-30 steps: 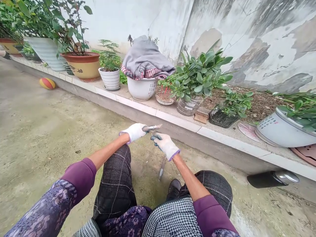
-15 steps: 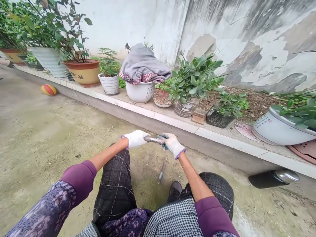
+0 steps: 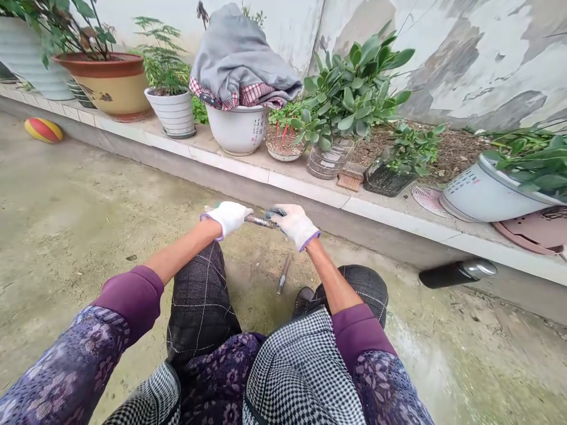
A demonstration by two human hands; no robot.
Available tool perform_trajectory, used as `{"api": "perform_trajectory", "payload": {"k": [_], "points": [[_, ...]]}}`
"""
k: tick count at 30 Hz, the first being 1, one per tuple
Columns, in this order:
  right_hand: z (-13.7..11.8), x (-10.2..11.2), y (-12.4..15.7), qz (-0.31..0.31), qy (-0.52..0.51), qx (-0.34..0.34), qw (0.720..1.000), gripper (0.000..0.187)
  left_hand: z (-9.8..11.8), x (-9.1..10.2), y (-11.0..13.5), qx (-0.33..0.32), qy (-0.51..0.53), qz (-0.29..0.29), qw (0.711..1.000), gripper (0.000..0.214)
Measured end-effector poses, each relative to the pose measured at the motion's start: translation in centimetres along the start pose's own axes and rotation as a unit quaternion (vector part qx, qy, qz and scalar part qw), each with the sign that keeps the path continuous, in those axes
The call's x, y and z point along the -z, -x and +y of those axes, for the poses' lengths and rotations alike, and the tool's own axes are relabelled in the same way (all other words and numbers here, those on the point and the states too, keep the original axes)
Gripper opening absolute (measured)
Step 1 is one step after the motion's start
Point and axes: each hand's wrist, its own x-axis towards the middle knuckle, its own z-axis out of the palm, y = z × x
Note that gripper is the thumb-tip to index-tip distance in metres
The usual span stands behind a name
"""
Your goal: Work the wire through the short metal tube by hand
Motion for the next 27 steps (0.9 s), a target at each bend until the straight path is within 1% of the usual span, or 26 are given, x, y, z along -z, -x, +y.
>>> {"api": "perform_trajectory", "payload": {"k": [2, 4, 6, 8, 9, 10, 12, 14, 16, 18, 20, 21, 22, 24, 27], "points": [[1.1, 0.4, -0.6, 0.028, -0.024, -0.01, 0.999, 0.019, 0.5, 0.2, 0.1, -0.046, -0.008, -0.002, 0.999, 0.037], [1.8, 0.2, -1.0, 0.04, -0.069, -0.041, 0.996, 0.017, 0.5, 0.3, 0.3, -0.069, 0.004, 0.009, 0.998, 0.036], [2.1, -0.5, -0.9, 0.036, -0.111, -0.095, 0.989, 0.018, 0.2, 0.4, 0.4, -0.066, 0.04, 0.028, 0.997, 0.034], [1.9, -1.6, -0.4, 0.015, -0.131, -0.156, 0.979, 0.018, -0.4, 0.4, 0.4, -0.059, 0.075, 0.05, 0.994, 0.033], [1.5, -2.2, 0.0, 0.002, -0.135, -0.175, 0.975, 0.018, -0.7, 0.3, 0.4, -0.054, 0.087, 0.062, 0.993, 0.032], [1.2, -2.7, 0.5, -0.012, -0.136, -0.18, 0.974, 0.018, -1.0, 0.3, 0.3, -0.045, 0.091, 0.071, 0.992, 0.032], [0.3, -3.4, 1.5, -0.041, -0.129, -0.148, 0.98, 0.017, -1.4, 0.3, 0.2, -0.018, 0.081, 0.079, 0.993, 0.032], [-0.5, -3.6, 2.3, -0.067, -0.112, -0.109, 0.985, 0.018, -1.3, 0.2, -0.1, 0.02, 0.056, 0.067, 0.996, 0.034], [-1.0, -3.0, 2.7, -0.083, -0.095, -0.084, 0.988, 0.022, -0.8, 0.0, -0.2, 0.035, 0.026, 0.043, 0.998, 0.036], [-0.9, -2.0, 2.6, -0.076, -0.074, -0.051, 0.993, 0.024, -0.1, -0.2, -0.2, 0.019, 0.01, 0.013, 1.0, 0.035], [-0.3, -0.7, 2.1, -0.043, -0.053, -0.015, 0.998, 0.022, 0.7, -0.5, -0.1, -0.011, 0.016, -0.01, 1.0, 0.03], [0.0, -0.2, 1.8, -0.025, -0.046, -0.01, 0.999, 0.021, 1.1, -0.6, 0.1, -0.022, 0.023, -0.015, 0.999, 0.028], [0.4, 0.3, 1.5, -0.01, -0.045, -0.019, 0.999, 0.021, 1.4, -0.7, 0.2, -0.03, 0.03, -0.016, 0.999, 0.028], [1.2, 0.7, 0.9, 0.012, -0.062, -0.066, 0.996, 0.022, 1.7, -0.6, 0.5, -0.042, 0.043, -0.012, 0.998, 0.028], [2.0, 0.0, 0.4, 0.016, -0.128, -0.134, 0.982, 0.023, 1.3, -0.1, 0.8, -0.044, 0.06, -0.001, 0.997, 0.028]]}}
